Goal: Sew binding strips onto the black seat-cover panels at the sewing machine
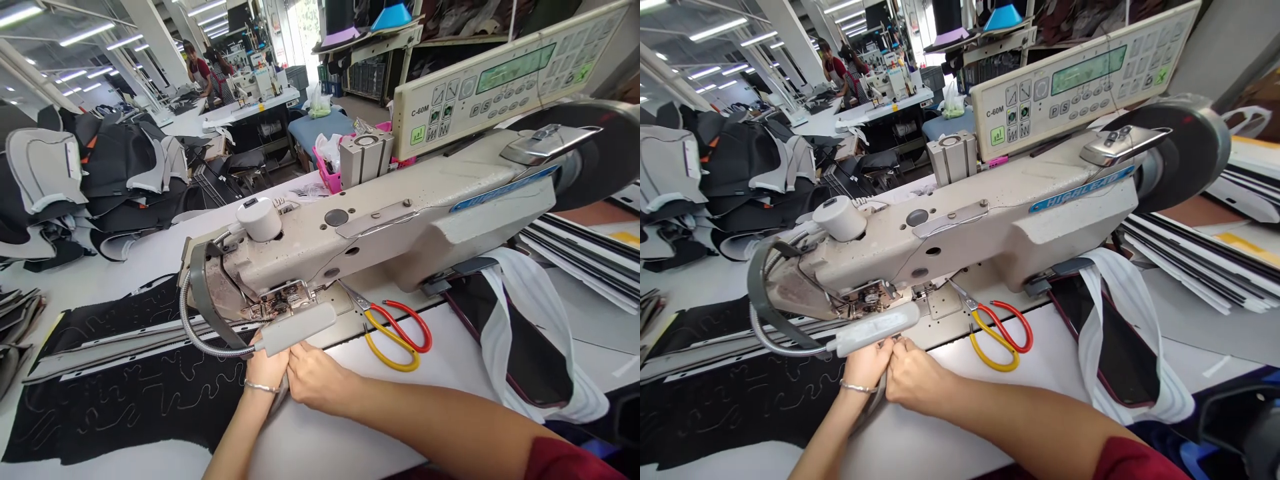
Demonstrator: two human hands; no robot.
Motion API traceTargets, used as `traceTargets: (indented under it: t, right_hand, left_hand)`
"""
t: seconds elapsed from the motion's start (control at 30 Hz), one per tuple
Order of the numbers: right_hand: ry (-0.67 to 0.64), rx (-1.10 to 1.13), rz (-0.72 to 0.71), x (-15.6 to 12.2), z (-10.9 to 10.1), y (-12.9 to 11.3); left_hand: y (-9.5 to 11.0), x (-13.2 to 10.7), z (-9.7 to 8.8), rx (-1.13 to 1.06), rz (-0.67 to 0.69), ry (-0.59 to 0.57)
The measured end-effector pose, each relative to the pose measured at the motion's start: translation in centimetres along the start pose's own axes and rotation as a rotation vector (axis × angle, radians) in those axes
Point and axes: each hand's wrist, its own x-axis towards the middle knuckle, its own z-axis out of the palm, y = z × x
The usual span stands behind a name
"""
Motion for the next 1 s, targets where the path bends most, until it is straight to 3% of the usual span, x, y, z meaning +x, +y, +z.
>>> traceTargets:
  t: [0.13, 0.33, 0.53, 0.83, 1.0]
  right_hand:
    - [0.001, 0.036, 0.023, -0.4, -0.2, 0.0]
    - [-0.044, 0.061, -0.052, -0.7, -0.1, -0.1]
    - [-0.032, 0.087, -0.052, -0.8, -0.1, 0.0]
    - [-0.003, 0.072, -0.036, -0.8, 0.3, -0.1]
    - [-0.035, 0.079, -0.030, -0.6, -0.1, -0.1]
  left_hand:
    - [-0.4, -0.1, 0.3, 0.016, 0.000, -0.005]
    - [0.1, -1.0, 1.5, 0.182, 0.085, 0.094]
    - [0.5, -1.1, 1.3, 0.309, 0.117, 0.068]
    - [0.3, -0.8, 1.5, 0.256, 0.069, 0.091]
    - [-0.2, -0.9, 1.8, 0.234, 0.061, 0.161]
